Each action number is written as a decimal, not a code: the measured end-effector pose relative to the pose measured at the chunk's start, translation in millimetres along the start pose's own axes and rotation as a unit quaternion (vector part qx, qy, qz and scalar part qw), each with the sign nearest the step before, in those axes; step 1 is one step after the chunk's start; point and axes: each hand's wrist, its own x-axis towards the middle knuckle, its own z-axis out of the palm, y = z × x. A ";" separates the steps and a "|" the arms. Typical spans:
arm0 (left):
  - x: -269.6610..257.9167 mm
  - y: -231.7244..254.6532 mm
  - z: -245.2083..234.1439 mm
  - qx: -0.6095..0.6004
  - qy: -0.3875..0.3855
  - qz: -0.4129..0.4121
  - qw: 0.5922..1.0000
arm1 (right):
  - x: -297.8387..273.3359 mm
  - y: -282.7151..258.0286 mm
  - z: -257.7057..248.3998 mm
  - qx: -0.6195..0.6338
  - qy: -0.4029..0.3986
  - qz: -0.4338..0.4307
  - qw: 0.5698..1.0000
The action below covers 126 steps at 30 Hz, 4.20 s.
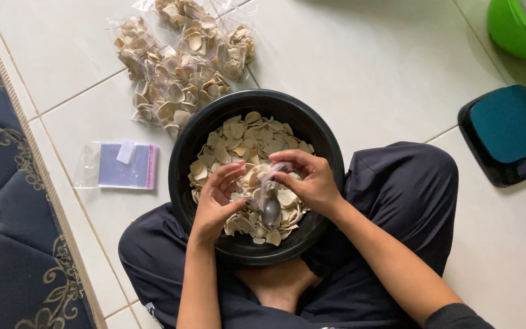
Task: A person is manually scooping dried food pieces into small plastic bags, weighing them on a scale, and preparing them for sealing.
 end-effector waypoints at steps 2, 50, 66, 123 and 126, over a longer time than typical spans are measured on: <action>-2.2 -6.1 0.0 -0.003 0.005 -0.020 1.000 | 1.7 0.7 0.8 0.053 0.010 0.020 0.998; -4.8 -7.9 -0.3 0.024 0.061 -0.008 0.998 | -5.4 10.0 19.8 -0.218 0.008 -0.105 0.970; -24.9 41.5 19.1 0.366 0.072 0.083 0.924 | 2.3 -81.3 -89.1 -0.179 0.200 -0.154 0.951; -38.8 14.6 7.4 0.584 0.137 0.069 0.797 | -118.5 113.2 -287.4 -0.399 0.369 0.239 0.805; -39.8 13.6 5.6 0.579 0.136 0.082 0.800 | -121.1 113.8 -285.3 -0.410 0.367 0.245 0.798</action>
